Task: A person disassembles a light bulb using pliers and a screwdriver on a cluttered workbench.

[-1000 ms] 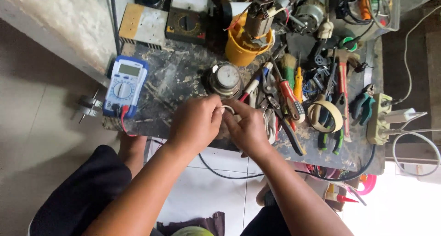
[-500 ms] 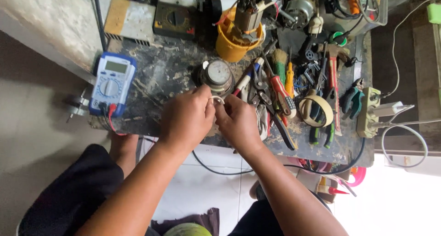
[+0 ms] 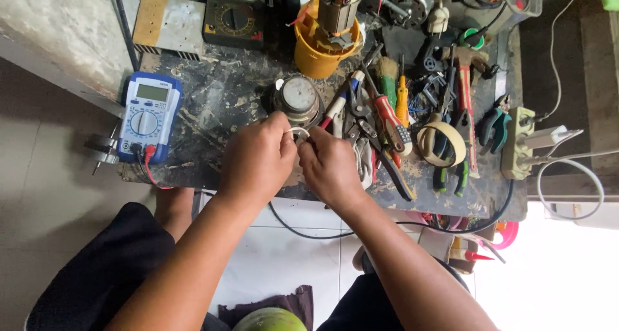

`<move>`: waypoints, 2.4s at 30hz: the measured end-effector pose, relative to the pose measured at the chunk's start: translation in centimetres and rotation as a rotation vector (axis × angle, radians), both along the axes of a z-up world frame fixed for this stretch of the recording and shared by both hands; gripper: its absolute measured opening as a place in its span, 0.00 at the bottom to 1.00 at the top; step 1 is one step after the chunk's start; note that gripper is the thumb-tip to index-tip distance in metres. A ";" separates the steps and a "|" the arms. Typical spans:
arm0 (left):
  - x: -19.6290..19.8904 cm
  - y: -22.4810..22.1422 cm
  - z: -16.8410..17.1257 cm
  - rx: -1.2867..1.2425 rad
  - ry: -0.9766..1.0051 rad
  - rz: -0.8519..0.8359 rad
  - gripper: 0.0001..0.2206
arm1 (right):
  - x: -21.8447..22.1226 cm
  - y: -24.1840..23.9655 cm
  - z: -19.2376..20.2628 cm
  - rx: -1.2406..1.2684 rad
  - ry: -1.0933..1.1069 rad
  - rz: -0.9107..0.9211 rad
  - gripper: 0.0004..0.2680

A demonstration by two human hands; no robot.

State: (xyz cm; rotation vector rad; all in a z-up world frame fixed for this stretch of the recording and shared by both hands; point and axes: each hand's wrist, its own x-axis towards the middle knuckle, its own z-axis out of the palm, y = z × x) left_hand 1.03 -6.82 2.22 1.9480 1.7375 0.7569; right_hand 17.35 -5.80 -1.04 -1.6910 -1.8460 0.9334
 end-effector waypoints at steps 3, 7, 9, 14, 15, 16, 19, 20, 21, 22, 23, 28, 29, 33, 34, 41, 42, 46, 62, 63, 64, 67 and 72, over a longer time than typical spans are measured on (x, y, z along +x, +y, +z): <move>0.2 -0.1 0.0 0.005 0.008 0.002 0.04 | 0.2 0.2 -0.3 0.028 -0.010 0.021 0.09; 0.0 0.1 0.4 0.011 -0.029 -0.015 0.04 | 0.2 0.2 -0.5 0.063 -0.076 0.034 0.08; 0.0 0.2 0.5 -0.004 -0.092 0.023 0.04 | -0.1 0.0 0.3 0.097 -0.070 -0.016 0.07; 0.2 0.3 0.3 0.000 -0.180 0.083 0.04 | 0.0 -0.2 3.1 0.038 0.082 0.039 0.10; 0.3 0.3 0.3 -0.020 -0.187 0.087 0.04 | 0.2 -0.3 3.4 -0.016 0.126 0.078 0.10; 0.4 0.1 0.4 -0.027 -0.190 0.088 0.04 | 0.3 -0.4 3.6 -0.023 0.123 0.078 0.10; 0.6 0.3 1.3 -0.101 -0.239 0.085 0.07 | 1.0 0.1 4.6 -0.016 0.118 0.108 0.09; 0.6 0.3 1.6 -0.129 -0.273 0.084 0.07 | 1.4 0.3 5.0 -0.008 0.117 0.105 0.10; 0.6 0.4 2.0 -0.155 -0.306 0.082 0.08 | 1.8 0.6 5.4 0.003 0.118 0.102 0.11; 0.4 0.5 2.4 -0.149 -0.306 0.077 0.08 | 2.4 0.9 5.5 0.010 0.118 0.098 0.11; 0.3 0.5 2.7 -0.156 -0.273 0.058 0.08 | 3.0 1.1 5.6 0.059 0.045 0.067 0.12; -1.0 0.6 2.1 -0.182 -0.098 0.034 0.09 | 6.0 2.7 4.8 0.168 -0.130 -0.083 0.13; -1.4 0.8 1.5 -0.172 -0.025 0.010 0.09 | 6.1 3.0 5.2 0.179 -0.063 -0.118 0.14; -2.2 1.2 -0.1 -0.201 0.094 -0.016 0.09 | 6.6 3.7 5.8 0.198 0.078 -0.190 0.16; -2.3 1.2 -0.1 -0.201 0.093 -0.010 0.09 | 6.8 3.6 5.5 0.198 0.079 -0.185 0.16; -2.7 1.3 0.0 -0.357 0.180 -0.054 0.11 | 5.2 2.2 1.1 0.323 -0.276 -0.053 0.07; -2.7 1.4 0.0 -0.415 0.184 -0.070 0.12 | 4.4 1.6 0.5 0.299 -0.289 0.042 0.06; -2.5 1.0 0.2 -0.472 0.170 -0.031 0.13 | 1.2 -0.4 -1.7 0.357 -0.309 0.210 0.06; -5.3 -1.2 -0.4 -0.505 -0.148 0.120 0.10 | -2.7 -2.4 -1.9 0.603 -0.264 0.355 0.14; -5.4 -2.2 -0.1 -0.637 -0.244 0.154 0.11 | -2.5 -2.6 -2.2 0.595 -0.243 0.340 0.14; -5.1 -3.5 -2.2 -0.627 -0.236 0.156 0.11 | -2.4 -2.6 -2.4 0.605 -0.236 0.336 0.14; -3.6 -7.7 -8.3 -0.931 -0.538 0.204 0.16 | -2.4 -3.1 -2.9 0.508 -0.293 0.424 0.14; 0.2 -10.8 -14.4 -0.827 -1.751 0.738 0.25 | -3.0 -3.6 -4.1 0.505 -0.345 0.478 0.15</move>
